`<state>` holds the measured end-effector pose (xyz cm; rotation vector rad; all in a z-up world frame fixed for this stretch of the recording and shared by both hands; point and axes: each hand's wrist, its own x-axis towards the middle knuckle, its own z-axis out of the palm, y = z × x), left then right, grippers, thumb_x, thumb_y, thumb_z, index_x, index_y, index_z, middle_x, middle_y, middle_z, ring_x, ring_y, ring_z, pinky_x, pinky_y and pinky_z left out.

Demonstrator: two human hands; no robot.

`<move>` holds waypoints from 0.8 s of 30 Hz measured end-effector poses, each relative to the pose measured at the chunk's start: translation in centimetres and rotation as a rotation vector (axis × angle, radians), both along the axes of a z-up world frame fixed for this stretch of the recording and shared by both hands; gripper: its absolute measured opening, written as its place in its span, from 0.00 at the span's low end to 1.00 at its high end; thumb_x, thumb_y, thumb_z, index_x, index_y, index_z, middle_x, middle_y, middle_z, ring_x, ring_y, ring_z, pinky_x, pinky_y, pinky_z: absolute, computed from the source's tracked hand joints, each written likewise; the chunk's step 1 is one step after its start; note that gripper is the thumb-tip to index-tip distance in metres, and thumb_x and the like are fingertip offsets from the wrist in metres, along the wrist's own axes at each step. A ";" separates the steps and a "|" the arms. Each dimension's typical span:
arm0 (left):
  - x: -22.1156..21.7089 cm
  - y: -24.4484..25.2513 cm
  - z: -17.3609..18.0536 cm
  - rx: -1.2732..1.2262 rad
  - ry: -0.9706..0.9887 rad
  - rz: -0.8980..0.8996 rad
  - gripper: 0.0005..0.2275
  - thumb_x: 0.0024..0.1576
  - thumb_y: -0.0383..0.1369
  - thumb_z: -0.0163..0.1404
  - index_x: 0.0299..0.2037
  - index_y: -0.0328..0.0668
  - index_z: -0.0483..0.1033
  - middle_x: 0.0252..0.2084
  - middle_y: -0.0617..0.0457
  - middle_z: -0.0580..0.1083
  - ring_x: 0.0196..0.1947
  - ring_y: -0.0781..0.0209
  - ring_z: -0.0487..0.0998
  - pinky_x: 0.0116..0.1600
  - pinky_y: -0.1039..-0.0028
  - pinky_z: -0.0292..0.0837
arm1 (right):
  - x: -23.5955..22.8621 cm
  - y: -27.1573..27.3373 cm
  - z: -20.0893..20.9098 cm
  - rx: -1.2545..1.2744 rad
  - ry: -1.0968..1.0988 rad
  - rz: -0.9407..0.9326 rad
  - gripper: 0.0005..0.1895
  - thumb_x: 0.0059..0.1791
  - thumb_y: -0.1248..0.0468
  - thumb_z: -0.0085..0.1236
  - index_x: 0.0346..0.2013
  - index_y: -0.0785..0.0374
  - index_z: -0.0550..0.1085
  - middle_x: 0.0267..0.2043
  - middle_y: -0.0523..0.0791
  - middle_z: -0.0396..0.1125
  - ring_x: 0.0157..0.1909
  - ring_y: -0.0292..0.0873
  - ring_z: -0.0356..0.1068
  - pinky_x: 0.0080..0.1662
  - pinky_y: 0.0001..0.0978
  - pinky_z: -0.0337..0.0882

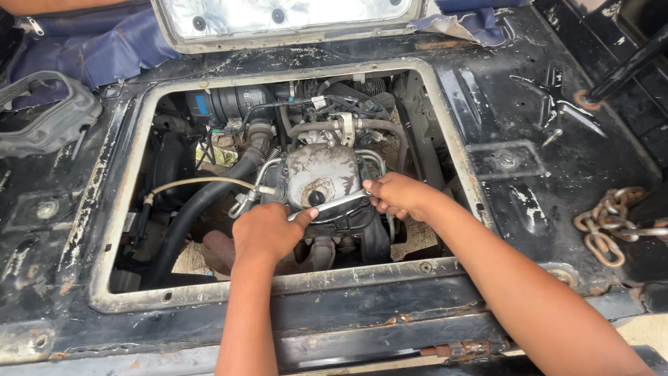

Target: The person uses a wrench to tighten bolts on a vehicle engine. The hands are visible manipulating the tool on the engine block throughout the clip.

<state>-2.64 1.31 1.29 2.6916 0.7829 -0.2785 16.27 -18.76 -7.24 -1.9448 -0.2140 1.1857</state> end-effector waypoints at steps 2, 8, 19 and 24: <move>0.6 0.7 0.5 0.009 0.001 -0.033 0.29 0.54 0.62 0.48 0.35 0.40 0.85 0.38 0.42 0.81 0.45 0.44 0.81 0.51 0.56 0.74 | -0.6 0.0 0.9 -0.004 -0.006 -0.008 0.26 0.57 0.45 0.46 0.30 0.66 0.68 0.20 0.39 0.57 0.18 0.31 0.48 0.19 0.26 0.48; 2.3 2.4 1.6 0.065 -0.013 -0.118 0.32 0.51 0.64 0.52 0.34 0.37 0.84 0.37 0.41 0.80 0.44 0.42 0.81 0.49 0.56 0.75 | -2.3 0.3 3.1 0.035 -0.082 -0.117 0.14 0.54 0.52 0.50 0.45 0.59 0.70 0.27 0.44 0.67 0.25 0.36 0.63 0.26 0.29 0.63; 2.4 2.9 1.2 -0.020 -0.031 -0.105 0.26 0.50 0.60 0.54 0.31 0.41 0.84 0.33 0.42 0.80 0.40 0.44 0.82 0.47 0.57 0.75 | -1.5 -0.5 2.2 0.195 -0.160 -0.049 0.10 0.55 0.65 0.50 0.43 0.71 0.72 0.34 0.51 0.72 0.35 0.43 0.76 0.40 0.36 0.81; 2.6 2.9 1.2 -0.063 -0.046 -0.115 0.26 0.50 0.60 0.54 0.31 0.41 0.84 0.33 0.41 0.80 0.38 0.42 0.82 0.46 0.56 0.75 | -1.4 -0.8 2.5 0.232 -0.125 -0.022 0.09 0.54 0.67 0.46 0.45 0.70 0.71 0.35 0.50 0.73 0.37 0.44 0.79 0.41 0.36 0.82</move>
